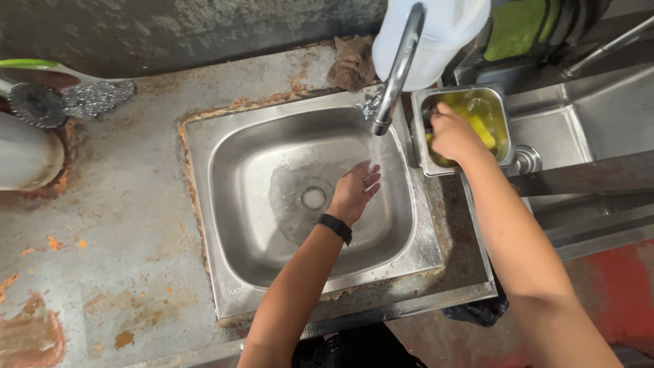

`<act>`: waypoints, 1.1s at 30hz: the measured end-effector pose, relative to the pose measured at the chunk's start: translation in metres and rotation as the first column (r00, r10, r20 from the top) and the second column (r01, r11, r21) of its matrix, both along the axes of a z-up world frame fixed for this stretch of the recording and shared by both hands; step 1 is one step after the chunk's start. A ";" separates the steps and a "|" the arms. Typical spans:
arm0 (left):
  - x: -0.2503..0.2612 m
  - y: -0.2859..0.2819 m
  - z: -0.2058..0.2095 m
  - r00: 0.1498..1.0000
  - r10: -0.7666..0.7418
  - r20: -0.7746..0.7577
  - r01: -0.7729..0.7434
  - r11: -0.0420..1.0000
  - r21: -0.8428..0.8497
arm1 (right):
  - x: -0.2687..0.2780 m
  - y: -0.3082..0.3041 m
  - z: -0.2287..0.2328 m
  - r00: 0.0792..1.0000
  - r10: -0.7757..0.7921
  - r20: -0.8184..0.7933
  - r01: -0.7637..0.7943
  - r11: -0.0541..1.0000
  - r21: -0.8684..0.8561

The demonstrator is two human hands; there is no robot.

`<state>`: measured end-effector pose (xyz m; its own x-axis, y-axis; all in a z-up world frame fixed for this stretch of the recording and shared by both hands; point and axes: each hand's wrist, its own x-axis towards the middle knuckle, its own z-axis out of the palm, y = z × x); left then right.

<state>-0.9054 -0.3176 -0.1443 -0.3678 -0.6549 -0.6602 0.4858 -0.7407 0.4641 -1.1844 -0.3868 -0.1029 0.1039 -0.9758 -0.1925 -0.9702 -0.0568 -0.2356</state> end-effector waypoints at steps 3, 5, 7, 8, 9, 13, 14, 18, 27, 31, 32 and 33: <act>-0.002 -0.001 -0.006 1.000 0.003 -0.019 -0.003 1.000 -0.005 | -0.010 -0.021 -0.008 0.996 0.071 -0.054 -0.053 0.961 0.270; -0.001 0.001 -0.008 1.000 -0.001 -0.016 0.002 1.000 0.009 | -0.020 -0.028 -0.002 0.990 0.121 0.067 -0.137 0.931 0.339; -0.002 0.004 -0.007 1.000 -0.021 0.004 0.021 1.000 0.016 | -0.017 -0.029 0.002 0.989 0.132 0.061 -0.146 0.901 0.408; -0.002 0.004 -0.006 1.000 -0.028 0.005 0.028 1.000 0.009 | -0.012 -0.032 0.003 0.992 0.123 -0.008 -0.107 0.890 0.444; -0.003 0.005 -0.005 0.999 -0.038 0.006 0.038 0.999 0.000 | -0.009 -0.033 0.005 0.991 0.112 -0.078 -0.062 0.878 0.474; -0.004 0.010 0.002 0.999 -0.049 -0.014 0.049 0.999 -0.010 | 0.014 -0.033 0.008 0.923 0.265 -0.279 -0.162 0.925 0.343; -0.002 0.012 0.004 0.998 -0.057 -0.009 0.057 0.998 -0.007 | 0.020 -0.027 0.016 0.953 0.190 -0.237 -0.136 0.964 0.227; -0.002 0.014 0.011 0.997 -0.083 -0.009 0.083 0.996 0.010 | 0.034 0.007 0.073 0.996 -0.079 -0.030 0.081 0.995 0.054; -0.009 0.010 0.010 0.996 -0.091 -0.014 0.091 0.995 -0.033 | -0.004 0.045 0.059 0.844 -0.497 0.203 0.529 0.833 -0.163; -0.013 0.005 0.012 0.997 -0.063 -0.042 0.060 0.997 -0.049 | 0.001 0.048 0.026 0.800 -0.461 0.385 0.566 0.791 -0.230; -0.013 0.005 0.014 0.997 -0.055 -0.053 0.053 0.998 -0.041 | 0.010 0.050 0.020 0.675 -0.323 0.664 0.575 0.794 -0.198; -0.012 0.004 0.016 0.997 -0.045 -0.065 0.043 0.998 -0.035 | 0.018 0.052 0.021 0.470 -0.154 0.869 0.572 0.803 -0.167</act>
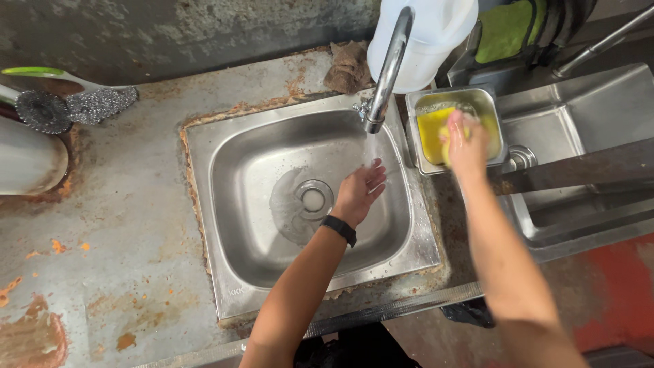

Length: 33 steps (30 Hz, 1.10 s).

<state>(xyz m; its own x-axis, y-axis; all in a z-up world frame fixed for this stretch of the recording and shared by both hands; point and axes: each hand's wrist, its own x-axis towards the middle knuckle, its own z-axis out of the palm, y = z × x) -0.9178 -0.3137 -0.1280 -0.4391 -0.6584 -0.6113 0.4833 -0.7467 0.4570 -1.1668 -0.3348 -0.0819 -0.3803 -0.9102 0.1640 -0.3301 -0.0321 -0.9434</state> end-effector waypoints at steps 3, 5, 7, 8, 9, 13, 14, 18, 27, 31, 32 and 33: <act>0.005 0.000 0.009 1.000 0.011 -0.017 -0.011 1.000 0.022 | 0.064 0.026 0.001 0.960 0.159 0.229 -0.167 0.986 0.017; 0.009 0.000 0.015 0.997 0.042 -0.058 -0.042 0.999 0.014 | 0.119 0.035 0.004 0.928 0.219 0.301 -0.272 0.952 0.144; 0.018 0.004 0.018 0.986 0.101 -0.129 -0.103 0.995 -0.012 | 0.156 0.045 0.008 0.923 0.366 0.120 -0.379 0.918 0.115; 0.026 0.005 0.020 0.976 0.101 -0.191 -0.104 0.995 -0.005 | 0.166 0.045 0.008 0.897 0.442 0.022 -0.442 0.894 0.077; 0.035 0.007 0.021 0.963 0.100 -0.252 -0.103 0.995 0.001 | 0.170 0.044 0.007 0.858 0.508 -0.079 -0.506 0.861 0.045; 0.056 0.002 0.023 0.989 0.141 -0.038 -0.139 0.989 0.051 | 0.155 0.016 -0.013 0.686 0.544 0.483 -0.645 0.762 0.059; 0.055 0.000 0.025 0.991 0.132 0.029 -0.134 0.990 0.053 | 0.151 0.010 -0.018 0.742 0.515 0.429 -0.596 0.800 0.070; 0.039 0.001 0.020 0.977 0.164 0.138 -0.162 0.987 -0.021 | 0.145 -0.003 -0.026 0.979 0.206 -0.010 -0.202 0.969 0.139; -0.003 -0.006 -0.045 0.908 0.362 0.213 -0.306 0.918 -0.253 | 0.158 0.026 -0.048 0.716 0.202 0.668 -0.365 0.924 0.111; -0.014 -0.021 -0.052 0.819 0.025 0.573 -0.003 0.999 -0.039 | 0.183 0.052 -0.040 0.369 0.040 0.929 -0.284 0.956 0.072; -0.013 -0.019 -0.048 0.759 -0.010 0.651 0.074 0.995 -0.071 | 0.180 0.052 -0.036 0.260 -0.082 0.962 -0.297 0.941 0.161; -0.014 -0.016 -0.041 0.688 -0.038 0.725 0.154 0.984 -0.095 | 0.179 0.052 -0.032 0.150 -0.207 0.967 -0.321 0.915 0.246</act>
